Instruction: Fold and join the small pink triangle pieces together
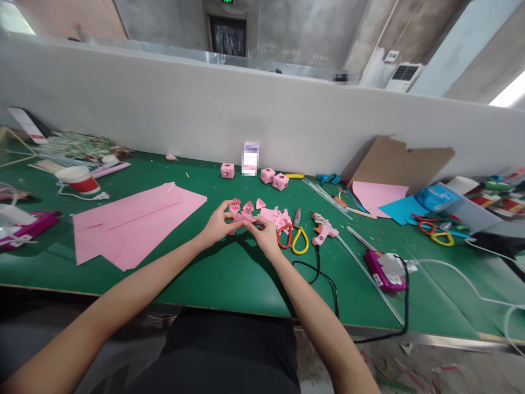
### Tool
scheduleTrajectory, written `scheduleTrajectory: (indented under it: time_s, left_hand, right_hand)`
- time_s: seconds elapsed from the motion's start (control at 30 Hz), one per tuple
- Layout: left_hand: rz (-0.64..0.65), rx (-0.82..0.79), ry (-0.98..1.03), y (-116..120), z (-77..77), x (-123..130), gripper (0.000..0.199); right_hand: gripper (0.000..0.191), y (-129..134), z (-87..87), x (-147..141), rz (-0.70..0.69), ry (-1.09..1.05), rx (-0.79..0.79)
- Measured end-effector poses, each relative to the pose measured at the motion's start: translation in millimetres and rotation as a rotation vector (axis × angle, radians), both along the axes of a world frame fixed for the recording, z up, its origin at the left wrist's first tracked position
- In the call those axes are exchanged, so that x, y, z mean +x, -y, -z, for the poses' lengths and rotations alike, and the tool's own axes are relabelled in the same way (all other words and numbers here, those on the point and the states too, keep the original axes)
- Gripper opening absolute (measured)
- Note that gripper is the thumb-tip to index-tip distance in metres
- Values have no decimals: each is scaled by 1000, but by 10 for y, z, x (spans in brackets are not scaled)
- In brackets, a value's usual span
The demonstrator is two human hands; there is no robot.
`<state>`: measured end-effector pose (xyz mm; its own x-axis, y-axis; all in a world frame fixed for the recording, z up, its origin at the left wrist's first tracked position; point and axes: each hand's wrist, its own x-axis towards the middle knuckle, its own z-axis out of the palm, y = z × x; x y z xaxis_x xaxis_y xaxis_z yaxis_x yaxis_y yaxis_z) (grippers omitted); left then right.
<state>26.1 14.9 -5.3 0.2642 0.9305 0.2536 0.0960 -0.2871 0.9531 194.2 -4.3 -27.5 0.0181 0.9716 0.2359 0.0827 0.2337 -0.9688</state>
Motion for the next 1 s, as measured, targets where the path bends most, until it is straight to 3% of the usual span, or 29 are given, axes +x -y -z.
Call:
scheduleTrajectory:
  time_s: [0.43, 1.0]
  left_hand:
    - [-14, 15, -17, -17, 32, -1, 68]
    - [22, -131, 99, -5, 2, 17, 71]
  right_hand:
    - [29, -13, -17, 6, -6, -75, -11]
    - [38, 26, -102, 19, -35, -62, 12]
